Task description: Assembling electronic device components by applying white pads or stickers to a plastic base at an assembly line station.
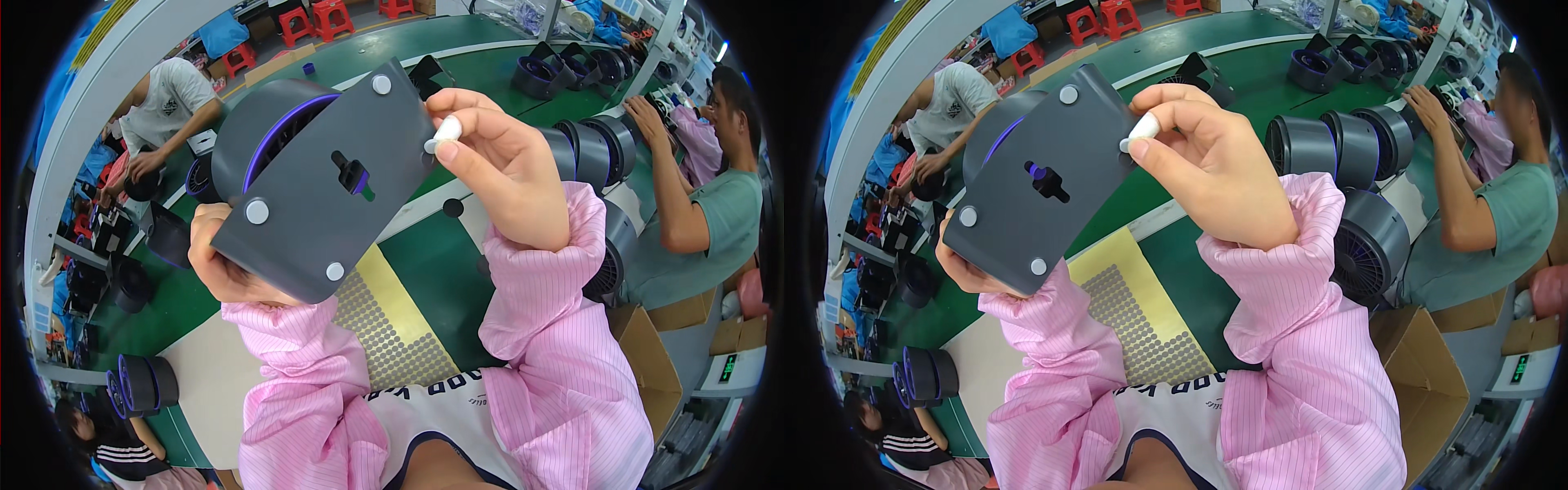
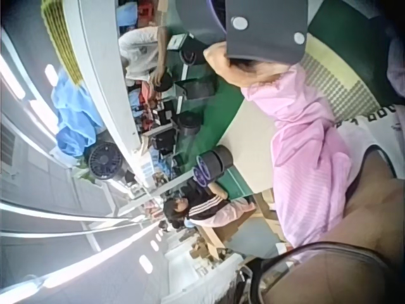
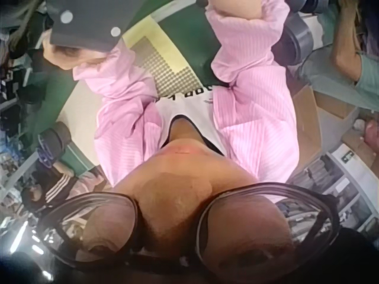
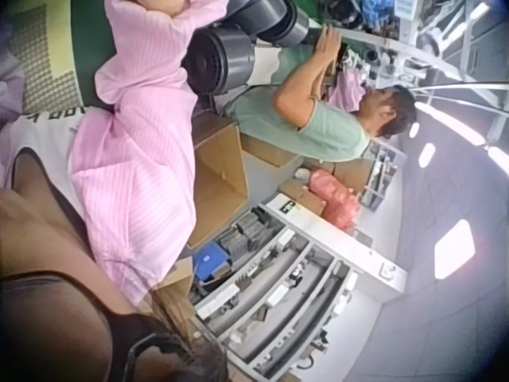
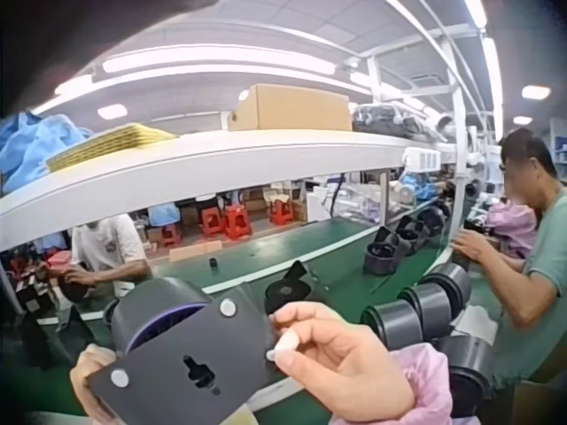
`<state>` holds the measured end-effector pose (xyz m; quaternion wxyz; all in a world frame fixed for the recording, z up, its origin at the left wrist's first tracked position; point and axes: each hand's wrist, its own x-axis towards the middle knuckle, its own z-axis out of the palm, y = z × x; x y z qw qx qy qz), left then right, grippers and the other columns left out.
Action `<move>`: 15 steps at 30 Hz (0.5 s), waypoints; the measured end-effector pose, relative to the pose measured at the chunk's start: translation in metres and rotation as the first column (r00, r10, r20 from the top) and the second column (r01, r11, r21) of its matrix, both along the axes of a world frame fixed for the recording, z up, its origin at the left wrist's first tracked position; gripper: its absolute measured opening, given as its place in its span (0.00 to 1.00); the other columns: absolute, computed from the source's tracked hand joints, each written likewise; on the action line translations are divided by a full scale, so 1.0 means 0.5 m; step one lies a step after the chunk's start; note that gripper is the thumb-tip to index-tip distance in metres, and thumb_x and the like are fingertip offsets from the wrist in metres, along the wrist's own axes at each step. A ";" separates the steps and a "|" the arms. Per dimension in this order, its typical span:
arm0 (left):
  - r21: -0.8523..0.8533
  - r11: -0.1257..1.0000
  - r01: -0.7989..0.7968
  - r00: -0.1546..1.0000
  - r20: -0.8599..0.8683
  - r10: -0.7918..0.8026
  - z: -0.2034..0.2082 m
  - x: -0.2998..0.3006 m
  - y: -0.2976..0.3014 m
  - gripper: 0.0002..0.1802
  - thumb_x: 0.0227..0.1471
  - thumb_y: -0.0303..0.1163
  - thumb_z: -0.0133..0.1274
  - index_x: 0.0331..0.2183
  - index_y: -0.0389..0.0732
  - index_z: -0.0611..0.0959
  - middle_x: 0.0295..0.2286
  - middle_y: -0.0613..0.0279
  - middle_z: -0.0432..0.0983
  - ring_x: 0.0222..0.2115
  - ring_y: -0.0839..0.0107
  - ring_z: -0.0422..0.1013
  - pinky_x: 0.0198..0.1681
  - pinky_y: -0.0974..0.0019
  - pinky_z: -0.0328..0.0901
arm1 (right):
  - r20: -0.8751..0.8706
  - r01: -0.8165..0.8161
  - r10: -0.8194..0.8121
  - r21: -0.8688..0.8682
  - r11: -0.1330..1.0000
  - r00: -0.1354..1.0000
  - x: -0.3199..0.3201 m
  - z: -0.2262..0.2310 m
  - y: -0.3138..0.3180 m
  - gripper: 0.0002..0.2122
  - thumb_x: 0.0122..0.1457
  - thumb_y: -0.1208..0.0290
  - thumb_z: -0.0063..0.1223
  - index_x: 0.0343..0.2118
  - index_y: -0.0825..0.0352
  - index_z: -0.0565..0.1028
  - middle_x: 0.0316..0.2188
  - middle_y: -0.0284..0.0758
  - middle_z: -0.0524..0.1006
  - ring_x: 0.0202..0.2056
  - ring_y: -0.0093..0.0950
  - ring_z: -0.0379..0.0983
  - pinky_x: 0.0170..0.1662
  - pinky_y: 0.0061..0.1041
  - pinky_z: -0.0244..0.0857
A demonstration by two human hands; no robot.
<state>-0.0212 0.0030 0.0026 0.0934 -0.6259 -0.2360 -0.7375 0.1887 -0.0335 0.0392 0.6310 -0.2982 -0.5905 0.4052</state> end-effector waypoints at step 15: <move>0.056 0.998 0.001 0.982 -0.188 0.010 0.001 -0.015 0.015 0.29 0.30 0.37 0.60 0.34 0.34 0.65 0.20 0.62 0.62 0.19 0.71 0.58 0.23 0.70 0.55 | 0.141 0.277 -0.283 0.064 0.959 0.949 -0.013 -0.025 0.016 0.07 0.46 0.81 0.55 0.30 0.74 0.71 0.45 0.39 0.61 0.45 0.26 0.62 0.46 0.27 0.60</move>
